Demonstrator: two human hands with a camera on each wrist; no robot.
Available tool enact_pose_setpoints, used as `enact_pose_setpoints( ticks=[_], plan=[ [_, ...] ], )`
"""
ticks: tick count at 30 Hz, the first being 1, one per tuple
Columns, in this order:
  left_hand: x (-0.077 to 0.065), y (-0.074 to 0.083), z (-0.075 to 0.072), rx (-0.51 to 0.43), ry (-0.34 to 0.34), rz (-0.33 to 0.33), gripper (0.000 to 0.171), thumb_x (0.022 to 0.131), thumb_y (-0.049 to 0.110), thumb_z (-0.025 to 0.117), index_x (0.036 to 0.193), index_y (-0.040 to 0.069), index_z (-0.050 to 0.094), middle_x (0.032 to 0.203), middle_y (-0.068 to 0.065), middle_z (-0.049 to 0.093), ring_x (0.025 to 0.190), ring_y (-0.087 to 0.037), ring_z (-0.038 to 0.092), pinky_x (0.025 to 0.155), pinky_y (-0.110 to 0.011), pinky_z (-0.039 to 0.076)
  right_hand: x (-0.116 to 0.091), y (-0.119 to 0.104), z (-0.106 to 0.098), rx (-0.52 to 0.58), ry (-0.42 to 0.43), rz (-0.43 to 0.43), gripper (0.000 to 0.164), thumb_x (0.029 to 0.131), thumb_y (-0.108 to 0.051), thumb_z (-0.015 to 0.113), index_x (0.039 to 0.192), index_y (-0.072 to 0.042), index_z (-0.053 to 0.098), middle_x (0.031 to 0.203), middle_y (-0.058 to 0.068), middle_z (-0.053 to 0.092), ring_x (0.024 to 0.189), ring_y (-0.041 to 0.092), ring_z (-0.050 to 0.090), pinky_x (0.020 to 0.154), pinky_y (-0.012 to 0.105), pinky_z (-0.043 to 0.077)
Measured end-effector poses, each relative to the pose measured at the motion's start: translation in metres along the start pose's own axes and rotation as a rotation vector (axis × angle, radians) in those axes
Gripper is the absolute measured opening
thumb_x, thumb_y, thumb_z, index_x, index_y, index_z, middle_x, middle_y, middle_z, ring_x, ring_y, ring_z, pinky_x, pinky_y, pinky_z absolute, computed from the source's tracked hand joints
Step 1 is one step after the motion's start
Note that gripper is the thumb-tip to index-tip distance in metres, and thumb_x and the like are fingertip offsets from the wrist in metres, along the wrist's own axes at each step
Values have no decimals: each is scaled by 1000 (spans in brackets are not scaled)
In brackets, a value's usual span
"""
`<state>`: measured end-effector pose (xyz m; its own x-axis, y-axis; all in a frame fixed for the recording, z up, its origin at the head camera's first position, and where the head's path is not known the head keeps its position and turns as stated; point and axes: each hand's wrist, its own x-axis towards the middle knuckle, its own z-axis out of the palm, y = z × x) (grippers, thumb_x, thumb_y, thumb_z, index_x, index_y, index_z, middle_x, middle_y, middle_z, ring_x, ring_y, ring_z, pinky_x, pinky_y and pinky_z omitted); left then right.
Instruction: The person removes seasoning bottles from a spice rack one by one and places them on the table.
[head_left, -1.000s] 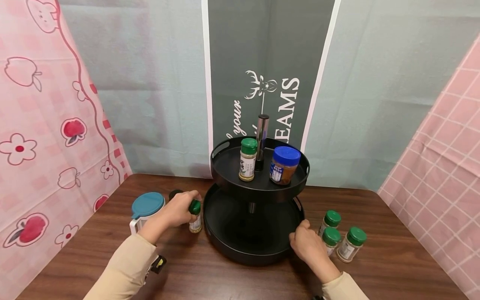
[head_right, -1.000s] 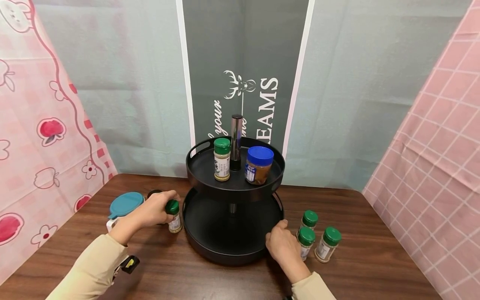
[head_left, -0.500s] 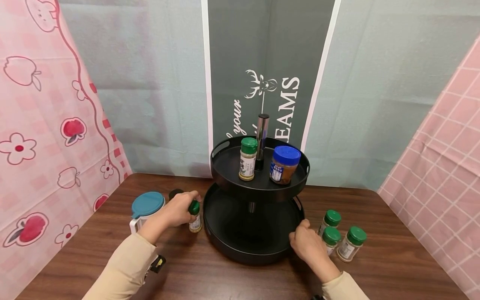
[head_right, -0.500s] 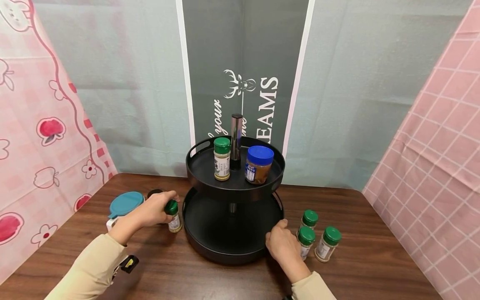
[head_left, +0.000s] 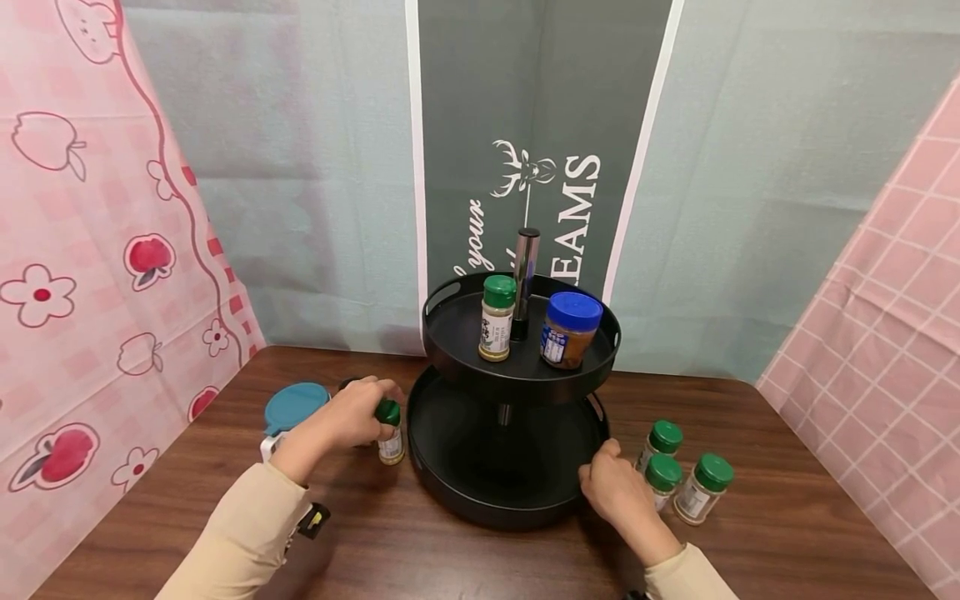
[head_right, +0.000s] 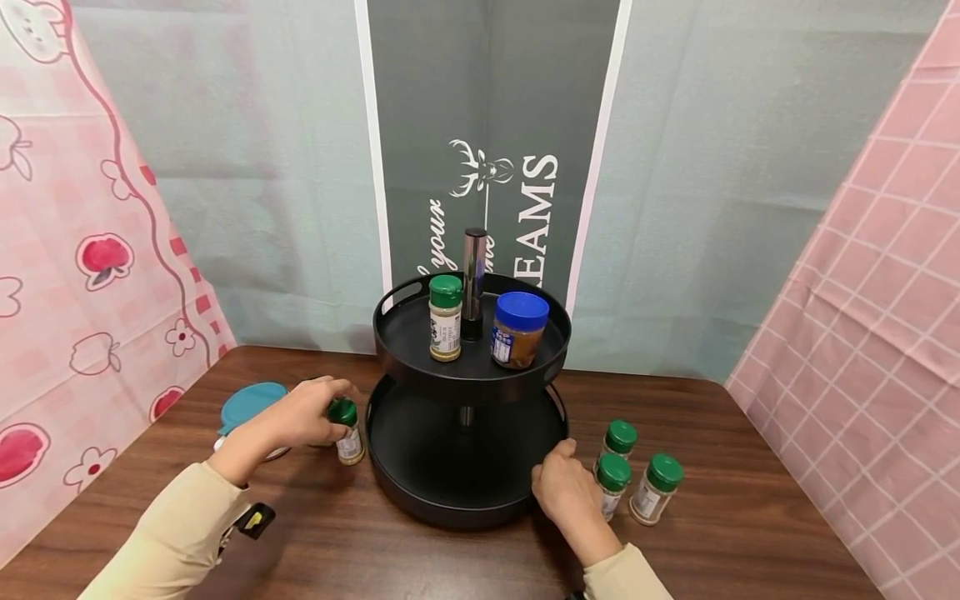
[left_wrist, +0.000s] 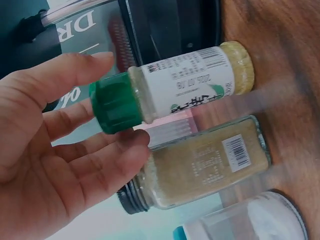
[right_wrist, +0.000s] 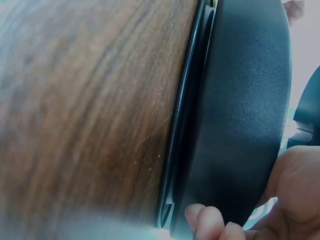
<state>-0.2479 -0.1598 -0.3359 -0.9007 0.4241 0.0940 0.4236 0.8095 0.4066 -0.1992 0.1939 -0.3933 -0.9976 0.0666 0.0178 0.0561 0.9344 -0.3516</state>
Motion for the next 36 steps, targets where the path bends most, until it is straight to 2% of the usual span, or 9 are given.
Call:
enact_pose_setpoints(
  ticks=[4, 10, 15, 21, 30, 36],
  plan=[
    [-1, 2, -5, 16, 6, 17, 34, 75, 16, 69, 106, 7, 60, 102, -11, 57, 88, -23, 52, 68, -39, 48, 0, 0, 0, 0, -6, 0, 45, 84, -15, 43, 109, 22, 34, 64, 22, 54, 52, 27, 51, 47, 43, 43],
    [-2, 6, -12, 25, 15, 36, 38, 78, 17, 67, 112, 5, 57, 111, -13, 55, 97, -27, 52, 75, -44, 47, -1, 0, 0, 2, 4, -6, 40, 83, -15, 44, 104, 19, 37, 62, 21, 53, 51, 26, 50, 46, 43, 42],
    [-2, 14, -19, 45, 19, 42, 40, 79, 19, 67, 114, 4, 56, 113, -15, 54, 97, -26, 51, 75, -43, 47, 0, 0, 0, 0, 2, 3, 40, 83, -14, 44, 105, 19, 37, 62, 20, 54, 51, 26, 50, 46, 42, 42],
    [-1, 21, -28, 76, 41, 80, 40, 78, 20, 68, 112, 4, 56, 110, -15, 56, 99, -29, 52, 78, -44, 48, 0, 0, 0, 1, 10, 3, 40, 83, -15, 44, 104, 18, 37, 65, 23, 55, 53, 29, 53, 48, 44, 43],
    [0, 31, -44, 107, 103, 140, 37, 77, 21, 69, 108, 4, 58, 103, -12, 58, 93, -27, 53, 76, -45, 47, 0, 1, 0, 0, 5, 1, 42, 83, -14, 44, 106, 20, 36, 66, 24, 55, 54, 30, 53, 48, 44, 43],
    [3, 38, -54, 134, 139, 181, 41, 76, 20, 69, 109, -1, 57, 103, -15, 58, 95, -29, 53, 79, -46, 46, 0, 1, 1, -1, -3, 6, 43, 84, -15, 44, 108, 20, 35, 65, 23, 55, 53, 28, 52, 47, 43, 43]
  ],
)
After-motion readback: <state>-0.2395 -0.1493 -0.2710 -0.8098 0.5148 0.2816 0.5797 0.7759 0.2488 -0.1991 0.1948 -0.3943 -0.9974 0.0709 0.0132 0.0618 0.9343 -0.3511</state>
